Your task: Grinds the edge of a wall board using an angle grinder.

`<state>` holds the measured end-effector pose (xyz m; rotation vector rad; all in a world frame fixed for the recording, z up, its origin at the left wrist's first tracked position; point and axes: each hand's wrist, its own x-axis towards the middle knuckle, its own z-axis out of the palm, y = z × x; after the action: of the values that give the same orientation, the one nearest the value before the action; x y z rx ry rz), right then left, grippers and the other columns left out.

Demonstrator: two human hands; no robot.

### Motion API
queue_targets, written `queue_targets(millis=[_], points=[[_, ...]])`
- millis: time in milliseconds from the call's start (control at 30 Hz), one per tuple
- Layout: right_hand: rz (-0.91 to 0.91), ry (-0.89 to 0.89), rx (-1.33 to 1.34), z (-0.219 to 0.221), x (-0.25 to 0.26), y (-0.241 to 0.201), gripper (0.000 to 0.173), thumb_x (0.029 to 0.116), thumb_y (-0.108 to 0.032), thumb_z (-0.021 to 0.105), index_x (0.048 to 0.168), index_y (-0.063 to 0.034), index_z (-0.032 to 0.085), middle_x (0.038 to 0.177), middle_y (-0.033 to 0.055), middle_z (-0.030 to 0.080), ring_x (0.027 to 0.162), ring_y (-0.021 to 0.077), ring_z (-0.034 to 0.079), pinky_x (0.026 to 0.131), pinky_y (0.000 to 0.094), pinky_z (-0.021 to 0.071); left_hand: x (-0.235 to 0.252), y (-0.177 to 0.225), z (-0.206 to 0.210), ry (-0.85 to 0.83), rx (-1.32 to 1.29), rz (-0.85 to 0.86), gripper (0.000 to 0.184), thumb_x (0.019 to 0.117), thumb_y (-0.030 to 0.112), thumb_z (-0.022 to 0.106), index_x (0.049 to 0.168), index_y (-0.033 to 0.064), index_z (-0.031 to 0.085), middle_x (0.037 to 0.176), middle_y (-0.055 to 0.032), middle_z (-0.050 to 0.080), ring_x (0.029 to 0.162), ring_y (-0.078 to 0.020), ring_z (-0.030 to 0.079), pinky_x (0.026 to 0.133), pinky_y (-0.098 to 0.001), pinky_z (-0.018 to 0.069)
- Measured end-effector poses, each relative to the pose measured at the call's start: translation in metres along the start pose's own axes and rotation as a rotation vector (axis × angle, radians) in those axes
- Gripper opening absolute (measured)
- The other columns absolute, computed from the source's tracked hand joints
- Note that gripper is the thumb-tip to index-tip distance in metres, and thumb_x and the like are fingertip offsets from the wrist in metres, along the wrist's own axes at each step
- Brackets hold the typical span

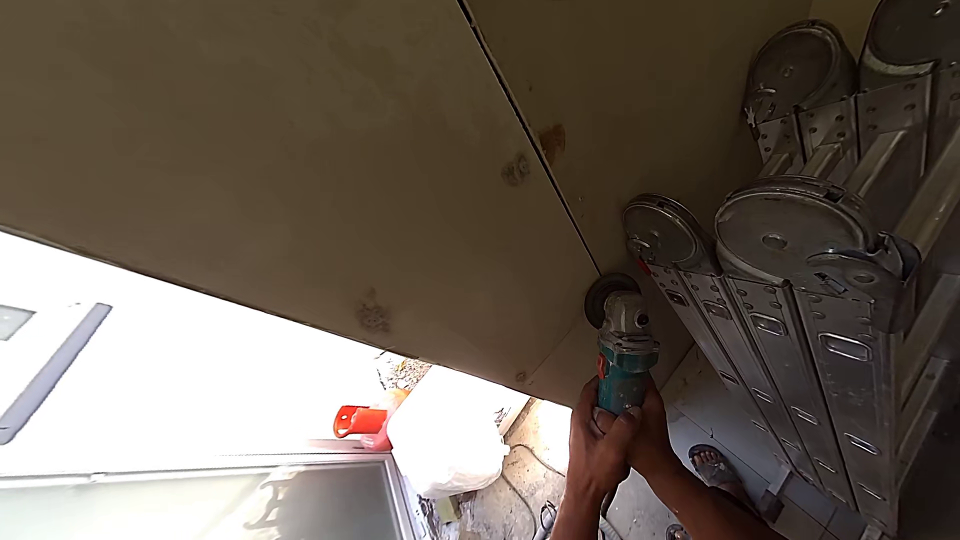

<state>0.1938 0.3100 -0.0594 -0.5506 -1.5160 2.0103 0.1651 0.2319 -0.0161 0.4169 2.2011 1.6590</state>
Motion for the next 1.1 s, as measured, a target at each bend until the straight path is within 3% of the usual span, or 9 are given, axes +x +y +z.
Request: queue_targets(millis=[1100], points=[[0.014, 0.002, 0.0, -0.003, -0.001, 0.0003, 0.072, 0.0628, -0.014, 0.084, 0.126, 0.0042, 0.053, 0.103, 0.0036, 0.071, 0.093, 0.0015, 0.069, 0.085, 0.0183, 0.0575, -0.0029, -0.0012, 0.0035, 0.012, -0.014, -0.028, 0.054, 0.0811, 0.024, 0.07, 0.129, 0.0002, 0.06, 0.102, -0.007, 0.073, 0.09, -0.0126, 0.072, 0.081, -0.0308, 0.0603]])
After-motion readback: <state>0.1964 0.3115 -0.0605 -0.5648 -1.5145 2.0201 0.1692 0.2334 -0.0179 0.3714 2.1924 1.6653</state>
